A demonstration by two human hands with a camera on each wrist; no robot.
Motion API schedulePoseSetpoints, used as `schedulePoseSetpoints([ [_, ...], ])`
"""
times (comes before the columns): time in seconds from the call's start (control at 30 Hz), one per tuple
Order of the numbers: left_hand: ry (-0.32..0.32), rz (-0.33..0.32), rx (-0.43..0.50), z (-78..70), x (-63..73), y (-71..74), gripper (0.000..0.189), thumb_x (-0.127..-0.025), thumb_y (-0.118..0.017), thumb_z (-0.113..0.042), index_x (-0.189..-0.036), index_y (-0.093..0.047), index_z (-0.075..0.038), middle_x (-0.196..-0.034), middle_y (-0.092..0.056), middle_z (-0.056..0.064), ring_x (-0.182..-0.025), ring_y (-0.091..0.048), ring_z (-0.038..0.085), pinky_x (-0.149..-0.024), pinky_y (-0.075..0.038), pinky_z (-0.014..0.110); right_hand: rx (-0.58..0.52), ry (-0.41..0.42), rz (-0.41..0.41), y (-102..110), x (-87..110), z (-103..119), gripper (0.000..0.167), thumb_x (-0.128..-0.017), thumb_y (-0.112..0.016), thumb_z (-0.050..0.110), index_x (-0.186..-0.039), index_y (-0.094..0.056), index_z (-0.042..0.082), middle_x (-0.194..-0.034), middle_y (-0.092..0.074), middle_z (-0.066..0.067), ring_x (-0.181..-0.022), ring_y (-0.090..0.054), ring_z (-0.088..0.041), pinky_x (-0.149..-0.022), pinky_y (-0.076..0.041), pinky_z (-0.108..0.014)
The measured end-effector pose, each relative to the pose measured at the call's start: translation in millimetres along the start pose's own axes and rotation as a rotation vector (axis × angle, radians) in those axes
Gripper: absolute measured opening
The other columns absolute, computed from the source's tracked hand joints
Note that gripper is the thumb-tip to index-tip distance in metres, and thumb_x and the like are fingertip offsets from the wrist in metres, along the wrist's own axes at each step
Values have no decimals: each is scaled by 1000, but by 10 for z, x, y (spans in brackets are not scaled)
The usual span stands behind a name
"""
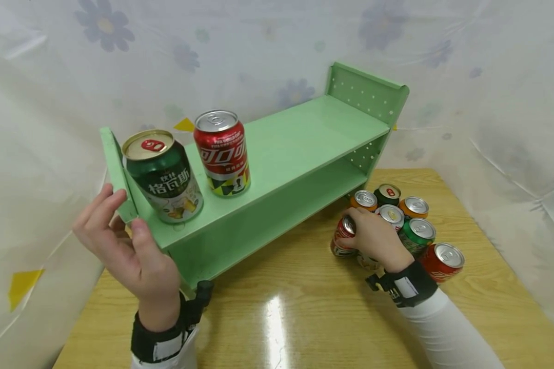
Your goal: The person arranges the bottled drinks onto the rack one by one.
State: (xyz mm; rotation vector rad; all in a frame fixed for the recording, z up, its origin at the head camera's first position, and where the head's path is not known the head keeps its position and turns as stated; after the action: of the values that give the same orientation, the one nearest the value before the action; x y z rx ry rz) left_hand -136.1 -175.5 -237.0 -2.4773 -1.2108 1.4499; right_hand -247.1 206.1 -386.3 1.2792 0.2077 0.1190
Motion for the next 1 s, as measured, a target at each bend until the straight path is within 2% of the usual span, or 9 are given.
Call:
schedulePoseSetpoints([
  [0.13, -6, 2, -5, -4, 5, -7, 32, -84, -38, 5, -109, -56, 13, -120, -48, 14, -129, -43, 31, -92, -40, 25, -9, 1, -6, 1, 6, -10, 61, -76, -89, 38, -123, -65, 7, -99, -73, -10, -84, -71, -27, -68, -57, -44],
  [0.37, -4, 6, -11, -8, 7, -13, 31, -85, -37, 4, -109, -55, 12, -121, -48, 15, -130, -43, 30, -93, -41, 25, -104, 5, 4, 142, 31, 34, 57, -78, -88, 35, -120, -65, 3, -100, -72, -12, -84, -70, -26, -70, -58, -43],
  [0.53, 0, 2, -15, -3, 8, -6, 31, -85, -37, 4, -109, -55, 12, -121, -48, 14, -130, -43, 30, -92, -40, 25, -110, 12, -18, 333, 36, 73, 55, -80, -86, 37, -119, -65, 4, -102, -70, -12, -85, -70, -26, -70, -58, -42],
  [0.73, -3, 1, -19, -3, 10, -6, 31, -85, -37, 4, -110, -55, 12, -120, -48, 13, -130, -43, 31, -91, -39, 24, -72, 28, -48, 624, 39, 167, 62, -80, -85, 41, -124, -65, 3, -103, -71, -14, -85, -69, -26, -70, -57, -43],
  [1.0, -5, 1, -12, -3, 15, -7, 31, -86, -37, 4, -110, -55, 12, -120, -47, 13, -131, -43, 31, -95, -41, 26, -121, 102, -7, 935, 23, 328, 57, -80, -86, 38, -121, -66, 5, -99, -71, -10, -83, -68, -21, -68, -56, -36],
])
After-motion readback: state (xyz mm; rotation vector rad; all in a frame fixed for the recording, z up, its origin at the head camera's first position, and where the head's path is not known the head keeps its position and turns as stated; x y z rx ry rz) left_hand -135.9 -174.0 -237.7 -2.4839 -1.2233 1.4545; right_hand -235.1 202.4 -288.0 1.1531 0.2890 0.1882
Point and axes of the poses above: each hand's wrist, its own x-axis away from the middle knuckle, its own y-axis out of the back of the hand, z = x × y, the point moved 6 cm from there along -x, towards the middle knuckle
